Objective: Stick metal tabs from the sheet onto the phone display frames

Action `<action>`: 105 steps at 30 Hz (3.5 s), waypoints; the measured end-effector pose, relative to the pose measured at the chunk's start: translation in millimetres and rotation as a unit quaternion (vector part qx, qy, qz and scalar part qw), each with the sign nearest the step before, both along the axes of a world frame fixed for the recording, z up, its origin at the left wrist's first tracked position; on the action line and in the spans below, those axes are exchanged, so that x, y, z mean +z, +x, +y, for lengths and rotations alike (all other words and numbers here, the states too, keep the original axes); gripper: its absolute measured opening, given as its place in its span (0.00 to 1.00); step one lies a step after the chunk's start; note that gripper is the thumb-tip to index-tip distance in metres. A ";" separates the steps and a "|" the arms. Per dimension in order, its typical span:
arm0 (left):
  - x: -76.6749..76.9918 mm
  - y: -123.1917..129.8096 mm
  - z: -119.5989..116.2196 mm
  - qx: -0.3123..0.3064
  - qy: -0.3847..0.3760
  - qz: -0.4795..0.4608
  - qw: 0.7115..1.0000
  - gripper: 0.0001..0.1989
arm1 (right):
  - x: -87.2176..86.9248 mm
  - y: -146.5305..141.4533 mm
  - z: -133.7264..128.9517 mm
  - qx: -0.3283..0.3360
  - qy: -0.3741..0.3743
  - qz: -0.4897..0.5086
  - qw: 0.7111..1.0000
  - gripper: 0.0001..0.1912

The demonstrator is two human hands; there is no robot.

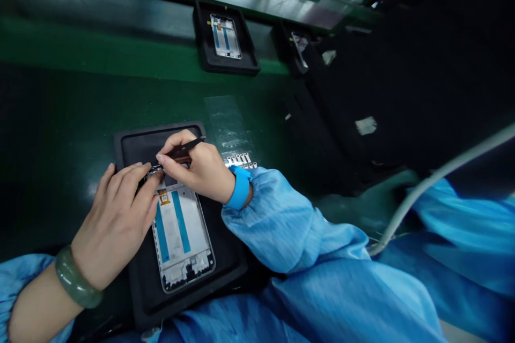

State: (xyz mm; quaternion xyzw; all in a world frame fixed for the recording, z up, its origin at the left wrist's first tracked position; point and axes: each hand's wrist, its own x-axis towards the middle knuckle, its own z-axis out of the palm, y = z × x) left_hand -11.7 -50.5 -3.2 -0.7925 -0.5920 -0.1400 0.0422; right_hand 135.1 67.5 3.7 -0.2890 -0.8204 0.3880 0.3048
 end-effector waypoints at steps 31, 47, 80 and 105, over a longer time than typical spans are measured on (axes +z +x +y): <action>-0.2 2.7 -1.8 0.007 -0.046 0.000 0.999 0.24 | -7.5 8.1 6.5 -0.043 -0.074 0.017 0.996 0.10; -0.8 1.3 -1.9 0.000 -0.046 0.001 0.999 0.22 | -4.3 4.2 -1.1 -0.007 0.028 0.000 1.000 0.09; -0.9 -4.3 -2.5 0.006 -0.057 -0.004 0.998 0.23 | -3.5 1.2 -2.3 -0.040 0.049 -0.004 0.998 0.08; -3.1 -10.1 22.8 0.056 -0.048 -0.142 0.987 0.12 | -7.6 9.7 -0.8 -0.010 0.173 0.018 0.985 0.10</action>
